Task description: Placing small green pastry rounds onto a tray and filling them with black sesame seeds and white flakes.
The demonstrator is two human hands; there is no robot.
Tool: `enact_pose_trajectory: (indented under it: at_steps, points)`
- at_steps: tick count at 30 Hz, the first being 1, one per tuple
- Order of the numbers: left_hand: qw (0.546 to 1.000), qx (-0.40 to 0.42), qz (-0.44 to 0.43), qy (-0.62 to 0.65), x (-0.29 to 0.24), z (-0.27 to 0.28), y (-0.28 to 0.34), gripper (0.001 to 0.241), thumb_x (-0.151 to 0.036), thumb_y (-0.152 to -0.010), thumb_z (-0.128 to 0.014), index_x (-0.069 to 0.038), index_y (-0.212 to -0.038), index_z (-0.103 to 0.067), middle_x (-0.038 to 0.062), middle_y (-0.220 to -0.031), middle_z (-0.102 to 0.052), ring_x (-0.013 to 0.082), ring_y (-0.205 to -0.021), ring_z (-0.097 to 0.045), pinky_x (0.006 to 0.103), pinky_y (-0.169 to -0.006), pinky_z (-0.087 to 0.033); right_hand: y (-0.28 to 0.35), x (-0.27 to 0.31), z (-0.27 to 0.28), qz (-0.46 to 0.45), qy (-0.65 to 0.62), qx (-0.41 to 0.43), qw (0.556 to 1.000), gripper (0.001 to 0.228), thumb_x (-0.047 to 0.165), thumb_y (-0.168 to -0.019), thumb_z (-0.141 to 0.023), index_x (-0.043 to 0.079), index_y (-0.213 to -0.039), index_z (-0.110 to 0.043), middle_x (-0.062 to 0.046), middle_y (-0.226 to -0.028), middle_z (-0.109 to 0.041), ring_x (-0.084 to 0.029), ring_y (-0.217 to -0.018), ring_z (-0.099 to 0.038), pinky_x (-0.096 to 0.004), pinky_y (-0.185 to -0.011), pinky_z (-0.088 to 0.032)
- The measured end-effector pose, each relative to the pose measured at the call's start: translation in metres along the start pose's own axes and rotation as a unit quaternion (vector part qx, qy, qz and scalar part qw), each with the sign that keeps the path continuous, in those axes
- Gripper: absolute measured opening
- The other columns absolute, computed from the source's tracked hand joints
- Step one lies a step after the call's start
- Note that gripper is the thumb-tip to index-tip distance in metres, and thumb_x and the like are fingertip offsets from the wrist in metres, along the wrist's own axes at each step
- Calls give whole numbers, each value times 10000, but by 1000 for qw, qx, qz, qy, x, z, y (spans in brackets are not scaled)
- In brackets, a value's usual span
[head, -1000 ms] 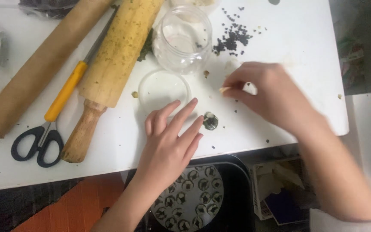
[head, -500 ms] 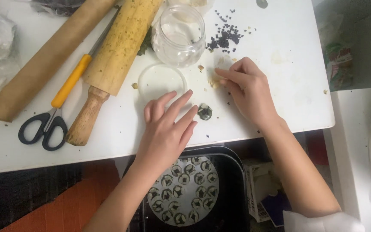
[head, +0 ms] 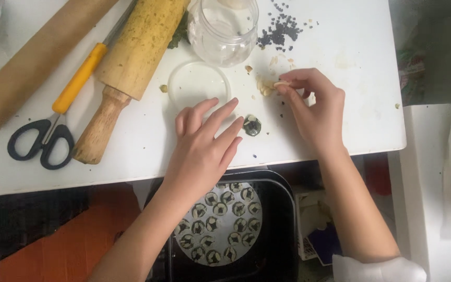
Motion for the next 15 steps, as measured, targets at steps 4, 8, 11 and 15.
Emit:
enact_pose_trajectory:
  at_steps: [4,8,11,15]
  points:
    - [1000,10,1,-4,1,-3,1,294,-176,-942,-740,-17,-1188,-746,105,-1443,-594,317,-1345,-454,504,-1115,-344,10,0,3,-27,-31,6,999,137,73,-997,-783,21,-1108,-721,-61,-1019,-782,-116,-889,-729,-245,-702,-513]
    - [1000,11,-1,-6,2,-4,1,299,-182,-945,-744,-16,-1192,-749,104,-1445,-593,318,-1352,-452,509,-1124,-339,22,4,7,-45,-37,-1,998,131,101,-992,-791,26,-1067,-714,-56,-1014,-775,-106,-901,-740,-237,-764,-564]
    - [1000,13,-1,-5,3,-4,1,296,-181,-944,-747,-17,-1190,-750,104,-1445,-593,318,-1355,-452,512,-1127,-337,37,11,8,16,30,-17,999,139,81,-960,-835,23,-1024,-726,-75,-988,-763,-145,-884,-719,-263,-755,-541]
    - [1000,21,4,-3,3,-5,0,294,-182,-943,-750,-20,-1188,-750,103,-1442,-593,318,-1354,-452,514,-1125,-337,55,24,0,75,107,-6,991,109,10,-910,-831,53,-976,-756,-67,-921,-759,-168,-833,-692,-310,-755,-509]
Point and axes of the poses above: each hand's wrist, its own y-axis away from the middle knuckle, its own z-axis out of the back of the hand, x = y × z, the point moved 7 cm from there along -y, towards the middle knuckle
